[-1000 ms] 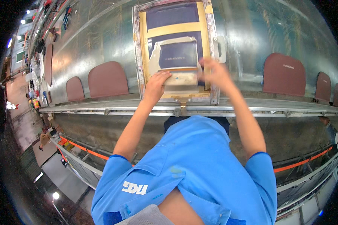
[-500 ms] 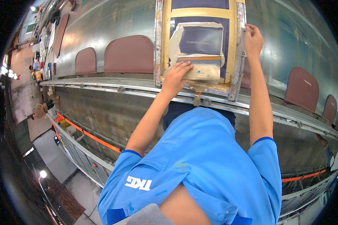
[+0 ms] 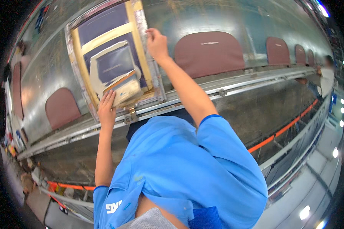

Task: The person uses a squeegee to pull ink across a screen-printing frame placed over a garment on a conveyor belt. They then lift the frame, add more ink from a bottle, and repeat the process on another garment.

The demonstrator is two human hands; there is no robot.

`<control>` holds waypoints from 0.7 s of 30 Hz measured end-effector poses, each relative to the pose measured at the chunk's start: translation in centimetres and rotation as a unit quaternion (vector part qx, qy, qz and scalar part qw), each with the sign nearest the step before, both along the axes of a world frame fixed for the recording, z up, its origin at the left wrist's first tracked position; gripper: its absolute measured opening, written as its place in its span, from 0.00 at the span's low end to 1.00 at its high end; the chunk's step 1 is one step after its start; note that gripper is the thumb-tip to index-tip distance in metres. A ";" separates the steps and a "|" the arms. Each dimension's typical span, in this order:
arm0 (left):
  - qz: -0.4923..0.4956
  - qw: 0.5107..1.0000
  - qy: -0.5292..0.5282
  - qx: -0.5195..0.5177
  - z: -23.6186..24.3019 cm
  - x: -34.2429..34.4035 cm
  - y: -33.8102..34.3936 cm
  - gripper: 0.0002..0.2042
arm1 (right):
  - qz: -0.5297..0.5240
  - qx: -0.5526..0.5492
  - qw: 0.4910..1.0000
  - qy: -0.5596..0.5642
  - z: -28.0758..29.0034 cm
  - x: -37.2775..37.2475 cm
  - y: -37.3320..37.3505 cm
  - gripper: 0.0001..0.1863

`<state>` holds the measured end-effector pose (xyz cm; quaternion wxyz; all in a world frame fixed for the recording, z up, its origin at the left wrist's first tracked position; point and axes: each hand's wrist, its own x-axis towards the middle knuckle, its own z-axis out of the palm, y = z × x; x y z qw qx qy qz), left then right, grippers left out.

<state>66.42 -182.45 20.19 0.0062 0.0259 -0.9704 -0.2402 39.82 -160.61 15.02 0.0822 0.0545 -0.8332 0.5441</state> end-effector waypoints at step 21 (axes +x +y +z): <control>-0.021 0.998 0.005 0.057 0.0 -10.0 -8.3 0.23 | 0.111 0.454 0.876 0.121 4.7 -0.9 -0.7 0.25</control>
